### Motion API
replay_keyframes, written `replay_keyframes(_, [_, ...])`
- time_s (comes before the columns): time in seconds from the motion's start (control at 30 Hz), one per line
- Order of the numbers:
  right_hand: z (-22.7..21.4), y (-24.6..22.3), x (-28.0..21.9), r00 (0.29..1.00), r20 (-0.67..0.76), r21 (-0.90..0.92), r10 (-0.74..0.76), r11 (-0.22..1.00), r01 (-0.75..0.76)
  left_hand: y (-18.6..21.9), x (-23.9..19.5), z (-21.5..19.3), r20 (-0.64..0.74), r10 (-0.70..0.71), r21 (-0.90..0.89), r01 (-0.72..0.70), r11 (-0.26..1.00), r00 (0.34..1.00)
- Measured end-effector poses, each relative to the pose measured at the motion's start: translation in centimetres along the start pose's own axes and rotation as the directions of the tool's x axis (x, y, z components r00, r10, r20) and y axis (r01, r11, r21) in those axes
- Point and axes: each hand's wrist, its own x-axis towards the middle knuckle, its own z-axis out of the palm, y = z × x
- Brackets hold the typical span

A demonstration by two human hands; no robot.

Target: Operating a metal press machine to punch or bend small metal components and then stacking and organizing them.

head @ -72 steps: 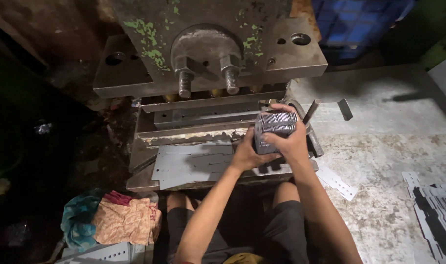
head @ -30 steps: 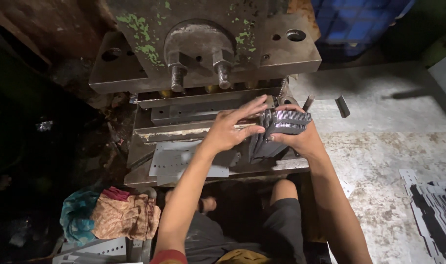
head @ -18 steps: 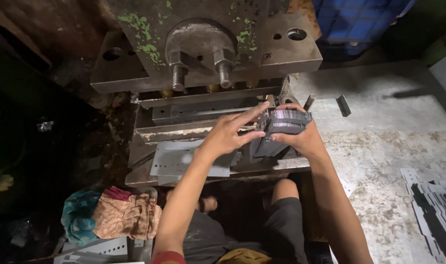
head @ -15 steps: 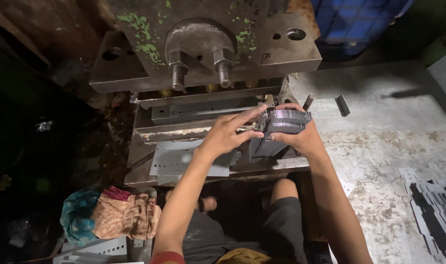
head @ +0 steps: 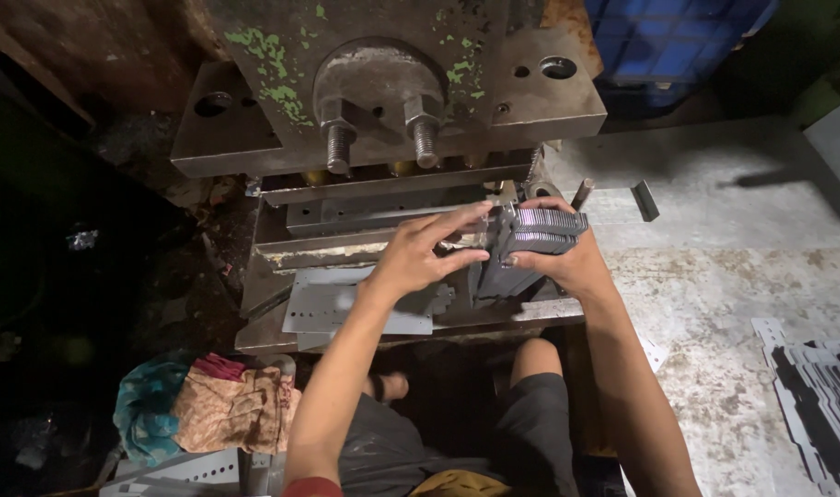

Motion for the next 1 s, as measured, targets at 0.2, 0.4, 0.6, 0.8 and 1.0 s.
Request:
replay_keyframes(0.2, [-0.1, 0.5, 0.0, 1.000, -0.004, 0.013, -0.015, 1.000, 0.015, 0.1, 0.6, 1.7, -0.002, 0.060, 0.046, -0.060, 0.997, 0.998])
replay_keyframes(0.4, [-0.3, 1.3, 0.6, 1.000, 0.027, 0.041, 0.012, 0.999, -0.013, 0.5, 1.2, 3.5, 0.100, -0.260, -0.139, 0.272, 0.952, 0.960])
replay_keyframes(0.6, [1.5, -0.3, 0.5, 0.999, 0.003, -0.142, 0.047, 0.989, -0.046, 0.8, 1.8, 1.5, 0.094, -0.208, -0.437, 0.228, 0.870, 0.974])
replay_keyframes(0.8, [3.5, 1.3, 0.3, 0.999, -0.034, -0.008, -0.034, 0.999, 0.034, -1.6, 1.2, 2.9, 0.138, -0.217, -0.652, 0.254, 0.715, 0.966])
replay_keyframes(1.0, [6.9, -0.8, -1.0, 0.934, -0.208, 0.100, -0.292, 0.943, 0.317, -1.3, 1.4, 3.6, 0.146, -0.226, -0.611, 0.268, 0.745, 0.963])
